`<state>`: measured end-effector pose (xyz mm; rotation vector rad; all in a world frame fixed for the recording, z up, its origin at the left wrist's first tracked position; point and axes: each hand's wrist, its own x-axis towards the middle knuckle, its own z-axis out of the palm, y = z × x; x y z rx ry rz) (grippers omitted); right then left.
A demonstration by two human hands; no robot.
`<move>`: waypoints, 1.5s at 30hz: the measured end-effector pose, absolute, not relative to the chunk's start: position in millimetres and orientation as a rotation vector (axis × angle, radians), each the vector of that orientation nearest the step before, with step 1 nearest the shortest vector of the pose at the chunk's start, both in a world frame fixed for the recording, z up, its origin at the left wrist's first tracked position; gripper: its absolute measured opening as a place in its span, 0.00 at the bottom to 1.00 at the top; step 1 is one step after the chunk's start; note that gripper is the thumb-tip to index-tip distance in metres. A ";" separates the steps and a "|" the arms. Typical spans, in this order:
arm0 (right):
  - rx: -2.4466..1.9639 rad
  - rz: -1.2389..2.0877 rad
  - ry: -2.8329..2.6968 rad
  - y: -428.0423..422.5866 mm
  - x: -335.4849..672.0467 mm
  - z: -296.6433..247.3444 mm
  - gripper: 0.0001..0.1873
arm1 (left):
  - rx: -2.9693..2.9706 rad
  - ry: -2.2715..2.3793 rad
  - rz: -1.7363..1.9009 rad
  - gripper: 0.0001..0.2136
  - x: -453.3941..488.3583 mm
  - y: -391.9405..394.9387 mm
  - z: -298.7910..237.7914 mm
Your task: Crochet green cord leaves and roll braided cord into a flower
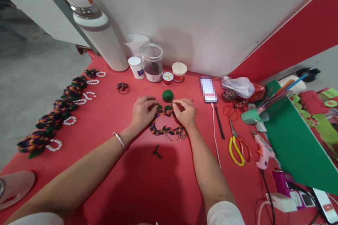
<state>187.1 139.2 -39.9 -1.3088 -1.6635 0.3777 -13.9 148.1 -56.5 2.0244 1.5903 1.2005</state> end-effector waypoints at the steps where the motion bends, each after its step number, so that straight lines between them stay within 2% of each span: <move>1: -1.301 0.331 -1.762 137.7 185.0 -38.9 0.06 | 2.039 1.589 1.189 0.07 -13.9 148.1 -57.1; 11: -1.516 0.185 -2.050 135.9 176.8 -41.6 0.12 | 2.149 1.499 1.113 0.08 -11.0 144.6 -51.1; 18: -1.485 0.108 -2.046 135.9 176.1 -44.0 0.11 | 2.169 1.508 1.065 0.12 -10.5 143.0 -51.0; 28: -1.340 0.192 -1.857 130.8 173.0 -41.8 0.12 | 1.769 1.467 1.304 0.14 -21.4 151.2 -53.4; 32: -1.232 0.166 -1.933 126.6 165.7 -36.3 0.13 | 1.790 1.459 1.288 0.13 -29.9 154.6 -52.0; 39: -1.265 0.014 -2.322 125.2 158.9 -29.0 0.16 | 2.028 1.455 1.189 0.05 -31.0 156.4 -56.0; 45: -1.249 -0.051 -2.416 126.4 157.7 -28.2 0.18 | 2.024 1.552 1.173 0.05 -29.8 158.6 -62.7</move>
